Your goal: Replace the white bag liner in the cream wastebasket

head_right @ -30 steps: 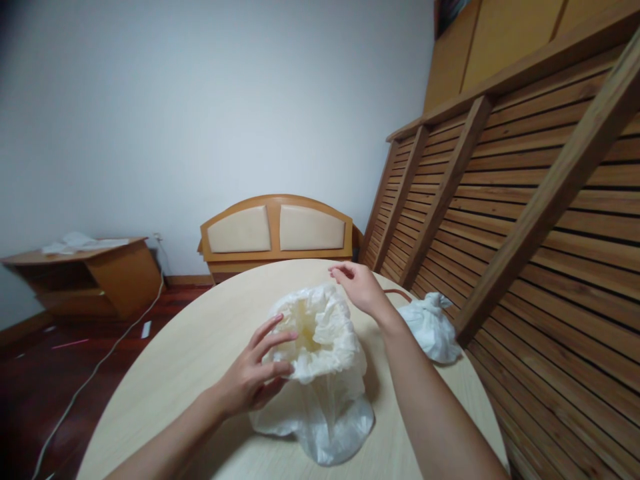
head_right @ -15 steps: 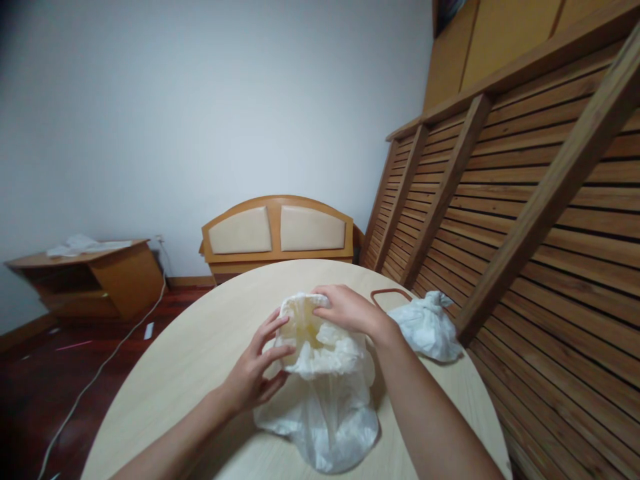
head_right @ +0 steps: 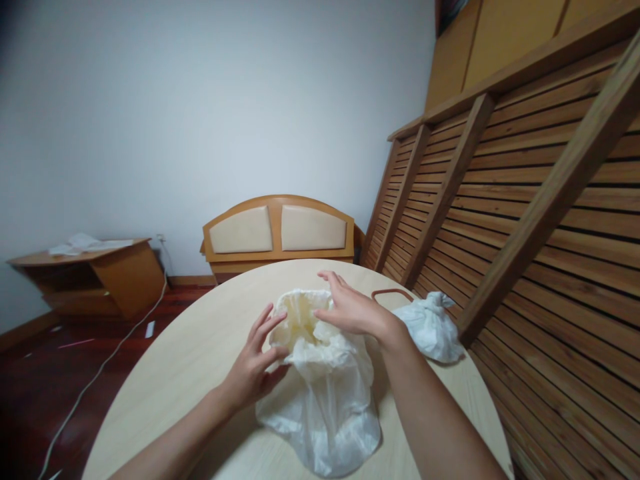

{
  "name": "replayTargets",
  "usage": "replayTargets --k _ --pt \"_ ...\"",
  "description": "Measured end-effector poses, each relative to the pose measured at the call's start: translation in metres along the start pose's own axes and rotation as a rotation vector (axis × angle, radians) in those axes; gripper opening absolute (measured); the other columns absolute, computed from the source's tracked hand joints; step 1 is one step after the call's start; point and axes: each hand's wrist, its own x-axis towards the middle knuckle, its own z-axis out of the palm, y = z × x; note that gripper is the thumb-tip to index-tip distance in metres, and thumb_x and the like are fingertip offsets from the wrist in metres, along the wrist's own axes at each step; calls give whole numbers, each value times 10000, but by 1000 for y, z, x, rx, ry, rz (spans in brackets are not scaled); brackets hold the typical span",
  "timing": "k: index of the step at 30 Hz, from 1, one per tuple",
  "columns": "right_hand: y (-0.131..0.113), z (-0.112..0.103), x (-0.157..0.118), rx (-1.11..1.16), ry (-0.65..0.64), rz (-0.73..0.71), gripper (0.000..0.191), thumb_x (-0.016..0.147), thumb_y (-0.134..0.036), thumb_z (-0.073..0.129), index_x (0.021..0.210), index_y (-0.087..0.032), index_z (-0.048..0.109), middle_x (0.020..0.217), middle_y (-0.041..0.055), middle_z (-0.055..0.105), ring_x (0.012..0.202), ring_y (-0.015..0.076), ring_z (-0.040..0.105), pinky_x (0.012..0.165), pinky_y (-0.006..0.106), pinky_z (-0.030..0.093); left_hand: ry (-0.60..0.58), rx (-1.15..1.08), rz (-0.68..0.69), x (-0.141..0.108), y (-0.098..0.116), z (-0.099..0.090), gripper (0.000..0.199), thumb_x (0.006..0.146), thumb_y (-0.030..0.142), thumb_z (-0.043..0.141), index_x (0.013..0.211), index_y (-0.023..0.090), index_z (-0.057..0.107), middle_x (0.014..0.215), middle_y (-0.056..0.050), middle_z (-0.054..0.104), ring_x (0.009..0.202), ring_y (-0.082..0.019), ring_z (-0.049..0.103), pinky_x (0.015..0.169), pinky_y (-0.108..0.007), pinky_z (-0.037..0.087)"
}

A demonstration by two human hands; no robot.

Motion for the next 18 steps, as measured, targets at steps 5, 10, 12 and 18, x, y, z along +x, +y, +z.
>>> replayTargets --k 5,10,12,18 --pt "6 -21 -11 28 -70 250 766 778 -517 763 1390 -163 469 1189 174 695 1010 323 695 861 410 541 21 39 -32 0 0 2 107 874 112 644 937 177 589 1518 -176 402 1501 -415 245 1103 -666 426" --pt "15 -34 -15 164 -189 211 588 802 -490 734 1268 -164 581 833 41 741 792 231 684 667 306 493 43 60 -57 1 1 2 97 889 134 650 933 185 582 1461 -164 480 1489 -389 281 1100 -645 447" --pt "17 -37 -14 245 -262 153 580 808 -453 731 1286 -163 575 767 3 714 731 195 656 615 275 459 42 61 -57 2 1 2 94 893 141 650 933 188 579 1428 -158 514 1482 -380 296 1106 -637 447" --pt "35 -45 -14 247 -185 121 534 789 -412 746 1236 -149 622 714 -22 659 645 146 601 570 248 413 56 63 -33 3 2 1 71 904 150 635 941 197 595 1185 -119 642 1393 -321 437 1071 -522 511"
